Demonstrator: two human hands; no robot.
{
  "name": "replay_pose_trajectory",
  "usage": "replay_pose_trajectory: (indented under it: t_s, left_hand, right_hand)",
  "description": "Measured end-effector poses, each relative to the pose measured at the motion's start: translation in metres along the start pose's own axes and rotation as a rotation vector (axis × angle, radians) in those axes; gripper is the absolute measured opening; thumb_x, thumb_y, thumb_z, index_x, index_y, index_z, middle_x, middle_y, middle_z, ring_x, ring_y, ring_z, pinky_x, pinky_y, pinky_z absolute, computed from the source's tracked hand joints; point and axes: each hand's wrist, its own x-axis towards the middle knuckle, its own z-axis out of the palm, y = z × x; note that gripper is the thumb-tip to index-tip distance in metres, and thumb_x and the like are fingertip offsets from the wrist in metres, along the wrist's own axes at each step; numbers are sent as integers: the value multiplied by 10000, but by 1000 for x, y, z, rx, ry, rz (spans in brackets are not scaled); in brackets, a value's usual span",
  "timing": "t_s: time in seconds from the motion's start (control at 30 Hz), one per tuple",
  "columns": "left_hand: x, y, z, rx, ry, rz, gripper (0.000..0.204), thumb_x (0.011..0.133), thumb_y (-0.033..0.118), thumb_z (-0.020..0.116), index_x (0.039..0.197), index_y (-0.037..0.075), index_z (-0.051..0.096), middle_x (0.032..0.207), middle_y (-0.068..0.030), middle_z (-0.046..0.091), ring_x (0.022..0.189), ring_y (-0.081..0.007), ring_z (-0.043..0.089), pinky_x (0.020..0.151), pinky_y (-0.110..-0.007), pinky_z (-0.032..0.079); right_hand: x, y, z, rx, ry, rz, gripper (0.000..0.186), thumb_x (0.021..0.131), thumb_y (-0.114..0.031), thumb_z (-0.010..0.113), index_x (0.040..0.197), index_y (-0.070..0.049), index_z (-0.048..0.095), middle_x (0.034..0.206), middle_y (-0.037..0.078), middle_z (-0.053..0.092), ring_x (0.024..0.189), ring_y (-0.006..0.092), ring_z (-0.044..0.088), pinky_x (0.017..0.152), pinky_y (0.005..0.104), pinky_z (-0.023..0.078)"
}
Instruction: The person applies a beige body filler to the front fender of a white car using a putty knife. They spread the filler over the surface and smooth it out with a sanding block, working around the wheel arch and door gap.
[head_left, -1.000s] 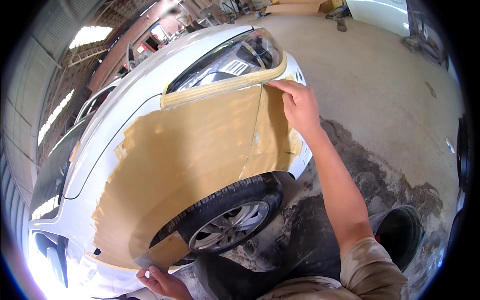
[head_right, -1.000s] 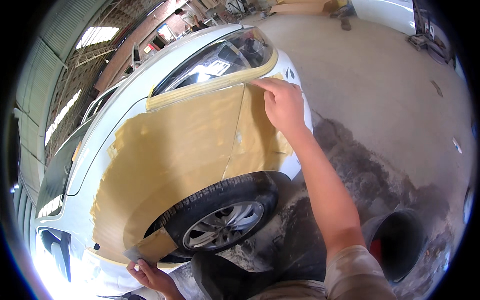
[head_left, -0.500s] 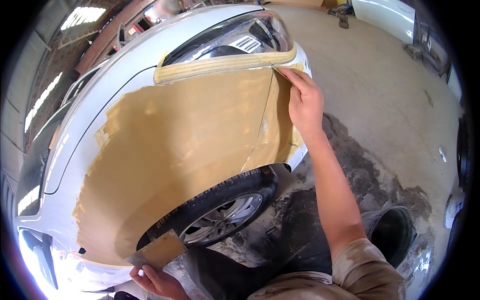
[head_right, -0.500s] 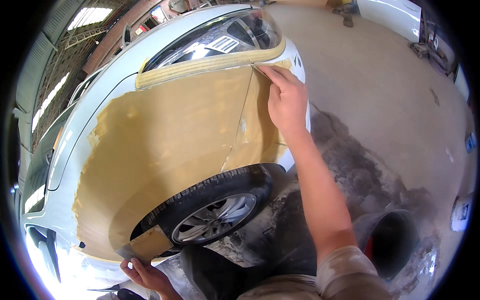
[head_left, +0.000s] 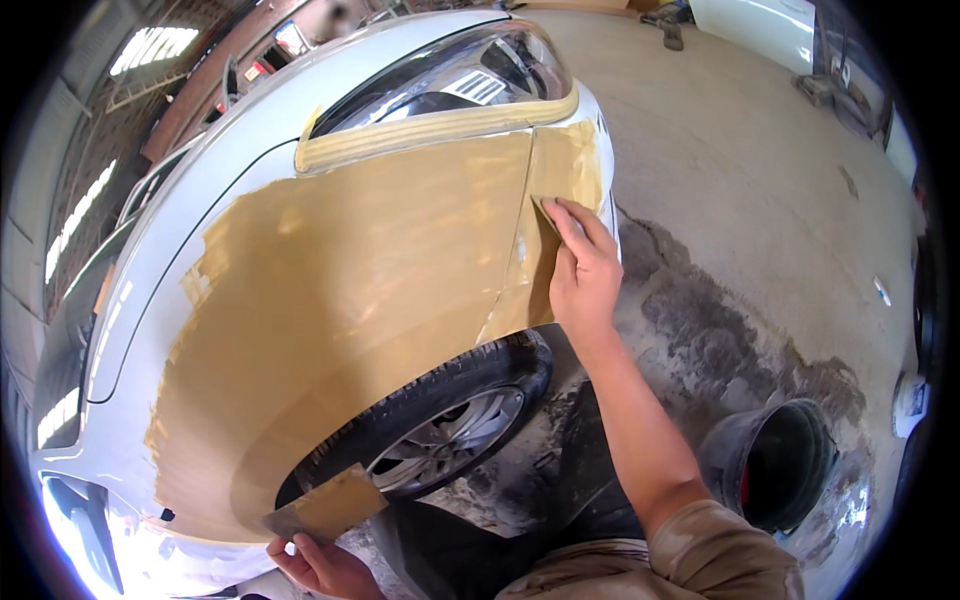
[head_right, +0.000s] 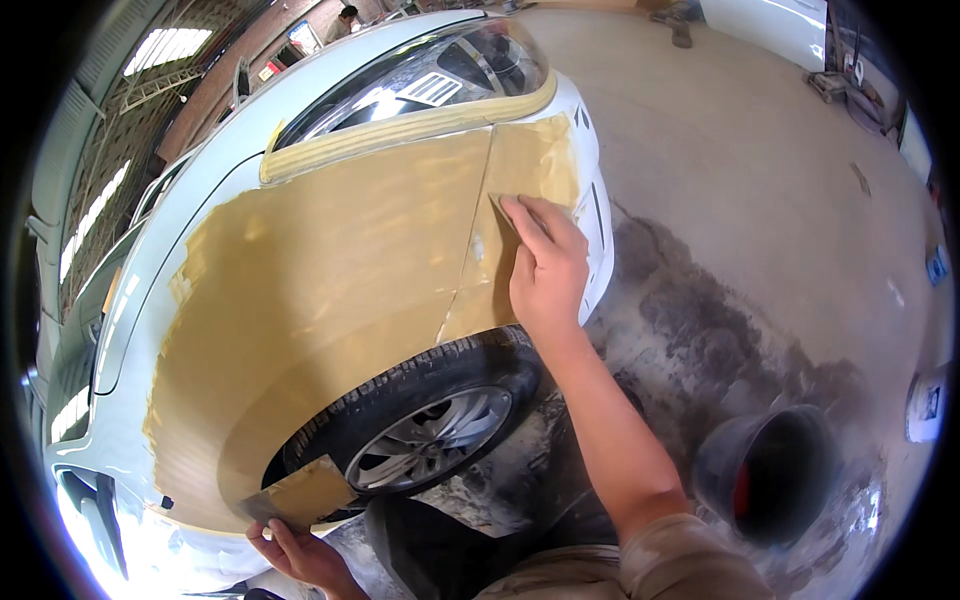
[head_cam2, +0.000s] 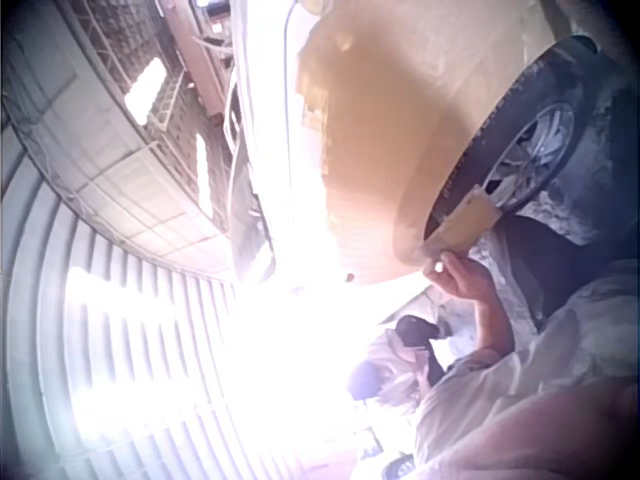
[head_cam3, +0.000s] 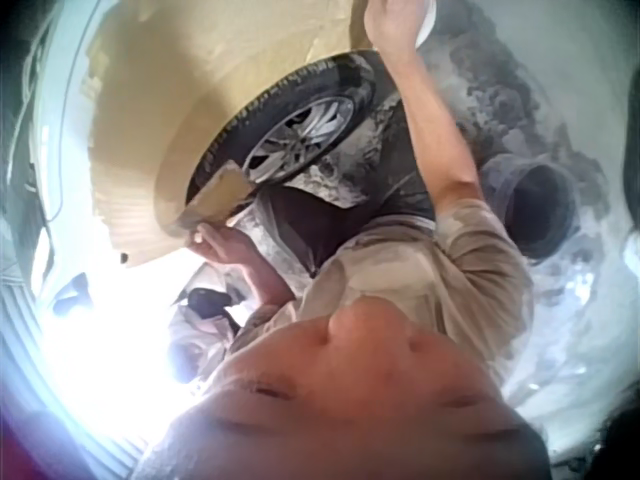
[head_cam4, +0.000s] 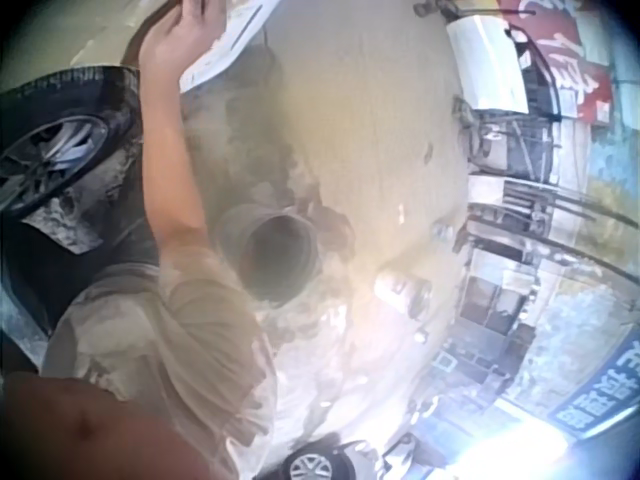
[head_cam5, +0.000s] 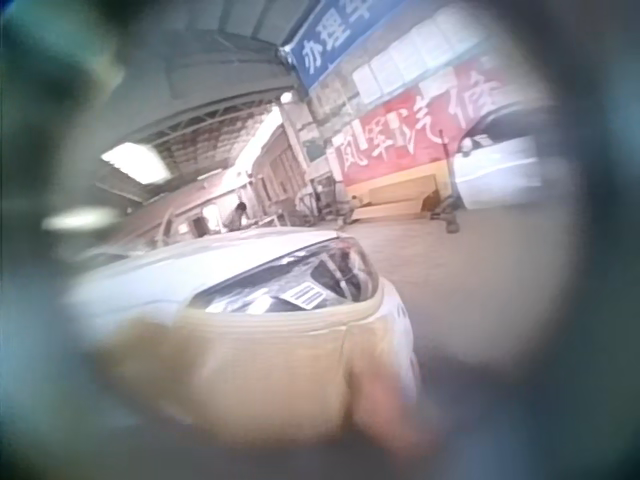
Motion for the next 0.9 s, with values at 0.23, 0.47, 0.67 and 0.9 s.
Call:
replay_pose_trajectory:
  t_s: [0.23,0.47,0.67,0.9]
  left_hand:
    - [-5,11,8,38,2,-9,245,1038,185,495,1236,57,429,997,-114,635,927,-142,603,792,-262,489]
    - [-9,33,32,168,77,71,184,981,154,571,1032,-22,557,869,-82,556,749,-158,500,657,-300,451]
    - [-14,41,23,330,13,181,181,1013,105,511,1059,-65,552,973,-117,523,792,-156,495,633,-302,451]
    - [-11,37,-4,773,-97,414,149,1000,87,541,1079,-39,556,1014,-169,528,833,-243,544,621,-366,464]
  right_hand:
    - [-41,-13,-4,-64,-9,68,488,727,125,542,1143,-80,694,1122,128,650,1069,329,597,949,419,421]
    - [-71,-32,-25,-78,-123,133,465,756,105,554,1129,-127,705,1120,92,660,1088,318,591,986,438,387]
    - [2,-5,-42,96,-35,94,428,792,125,465,1115,-37,695,1051,194,682,915,386,652,827,388,513]
    - [77,23,-10,31,-85,135,438,810,85,488,1132,-110,713,1041,122,696,863,310,662,759,358,517]
